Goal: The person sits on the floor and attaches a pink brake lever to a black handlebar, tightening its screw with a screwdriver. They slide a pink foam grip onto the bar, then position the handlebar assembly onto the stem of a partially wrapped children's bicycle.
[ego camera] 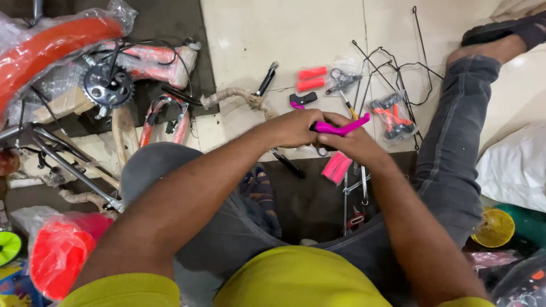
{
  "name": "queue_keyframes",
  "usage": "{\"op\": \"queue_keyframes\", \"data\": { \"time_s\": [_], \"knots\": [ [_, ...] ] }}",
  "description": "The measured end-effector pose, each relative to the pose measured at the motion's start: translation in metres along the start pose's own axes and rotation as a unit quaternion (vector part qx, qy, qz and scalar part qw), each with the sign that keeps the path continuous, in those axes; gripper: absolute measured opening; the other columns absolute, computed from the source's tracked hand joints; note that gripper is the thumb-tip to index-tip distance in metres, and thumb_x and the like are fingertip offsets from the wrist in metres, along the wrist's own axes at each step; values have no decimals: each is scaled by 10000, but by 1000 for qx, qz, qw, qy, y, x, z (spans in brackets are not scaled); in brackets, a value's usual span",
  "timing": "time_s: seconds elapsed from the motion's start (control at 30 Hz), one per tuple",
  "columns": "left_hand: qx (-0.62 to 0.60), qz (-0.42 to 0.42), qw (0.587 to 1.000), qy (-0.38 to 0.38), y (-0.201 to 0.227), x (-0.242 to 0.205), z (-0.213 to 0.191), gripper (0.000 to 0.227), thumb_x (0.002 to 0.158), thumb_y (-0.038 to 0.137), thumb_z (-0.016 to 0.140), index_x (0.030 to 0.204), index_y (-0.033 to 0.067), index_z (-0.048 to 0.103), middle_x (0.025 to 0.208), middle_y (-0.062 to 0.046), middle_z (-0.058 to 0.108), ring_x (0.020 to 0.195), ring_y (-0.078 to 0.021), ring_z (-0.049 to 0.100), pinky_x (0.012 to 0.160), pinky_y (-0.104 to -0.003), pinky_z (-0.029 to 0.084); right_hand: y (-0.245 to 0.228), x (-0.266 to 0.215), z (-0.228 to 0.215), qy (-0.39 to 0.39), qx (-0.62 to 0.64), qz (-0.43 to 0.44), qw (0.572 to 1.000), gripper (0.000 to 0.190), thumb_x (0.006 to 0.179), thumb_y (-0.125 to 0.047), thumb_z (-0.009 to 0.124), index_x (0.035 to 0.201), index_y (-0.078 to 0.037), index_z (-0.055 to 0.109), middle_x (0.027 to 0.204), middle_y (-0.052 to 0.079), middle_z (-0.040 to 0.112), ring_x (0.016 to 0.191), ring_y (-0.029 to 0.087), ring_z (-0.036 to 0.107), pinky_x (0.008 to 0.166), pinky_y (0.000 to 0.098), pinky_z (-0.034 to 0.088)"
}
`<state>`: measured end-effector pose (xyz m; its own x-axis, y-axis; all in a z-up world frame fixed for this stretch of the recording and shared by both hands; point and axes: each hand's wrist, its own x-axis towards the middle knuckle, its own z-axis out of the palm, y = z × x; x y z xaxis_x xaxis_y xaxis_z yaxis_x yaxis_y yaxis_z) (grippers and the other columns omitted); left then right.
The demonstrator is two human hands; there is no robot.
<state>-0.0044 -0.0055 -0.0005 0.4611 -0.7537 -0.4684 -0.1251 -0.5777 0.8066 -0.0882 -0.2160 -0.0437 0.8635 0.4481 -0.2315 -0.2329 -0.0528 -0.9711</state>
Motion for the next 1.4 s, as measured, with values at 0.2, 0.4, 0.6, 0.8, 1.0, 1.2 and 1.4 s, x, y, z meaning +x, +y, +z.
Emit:
{"op": "queue_keyframes", "data": {
  "time_s": [0.2, 0.4, 0.6, 0.8, 1.0, 1.2, 1.4],
  "knots": [
    [-132, -56, 990, 17, -40, 36, 36, 454, 865, 271, 677, 1228, 76, 485, 912, -99, 755, 821, -204, 732, 675, -388, 571, 6, -15, -19, 89, 162, 106, 977, 542, 943, -216, 680, 1433, -28, 541, 1000, 64, 706, 832, 126, 663, 700, 298, 546],
    [524, -58, 828, -191, -95, 11, 75, 390, 859, 425, 728, 1162, 180, 710, 1119, -83, 743, 1108, -282, 663, 1026, -497, 429, 16, -37, -64, 339, 279, 43, 897, 321, 917, -107, 667, 1218, 3, 639, 936, 63, 665, 780, 156, 652, 634, 315, 551],
    [561, -34, 802, -201, -86, 14, 45, 224, 920, 380, 656, 1046, 235, 772, 1027, -46, 766, 1055, -263, 695, 980, -432, 459, 0, -43, -57, 322, 302, -74, 894, 282, 957, -62, 687, 1217, 24, 621, 868, 100, 642, 694, 180, 618, 626, 326, 519],
    [450, 150, 878, -60, 75, -37, -30, 417, 869, 527, 685, 905, 112, 707, 736, -144, 700, 756, -395, 684, 689, -520, 525, -15, -58, -47, 304, 332, -186, 873, 322, 989, -217, 715, 1183, 35, 666, 844, 149, 647, 726, 240, 627, 727, 364, 522],
    [383, 225, 896, -5, 140, -74, -44, 489, 903, 563, 650, 889, 74, 658, 655, -152, 663, 670, -411, 660, 595, -546, 496, -88, -79, 11, 162, 437, -247, 850, 439, 1051, -464, 647, 1112, -30, 675, 752, 73, 567, 720, 207, 517, 713, 346, 428],
    [410, 208, 888, -1, 192, -97, -69, 511, 917, 584, 621, 883, 76, 657, 623, -148, 653, 652, -402, 662, 592, -540, 504, -132, -96, 15, 108, 492, -319, 803, 528, 1084, -574, 559, 1105, -66, 702, 756, 43, 522, 695, 151, 428, 647, 295, 348],
    [415, 100, 904, -12, 257, -152, -62, 498, 893, 580, 609, 897, 86, 669, 631, -167, 664, 646, -413, 676, 629, -542, 531, -177, -120, 28, 111, 437, -328, 831, 620, 1103, -635, 489, 1068, -56, 708, 756, 43, 544, 712, 148, 422, 707, 306, 349]
  ]
}}
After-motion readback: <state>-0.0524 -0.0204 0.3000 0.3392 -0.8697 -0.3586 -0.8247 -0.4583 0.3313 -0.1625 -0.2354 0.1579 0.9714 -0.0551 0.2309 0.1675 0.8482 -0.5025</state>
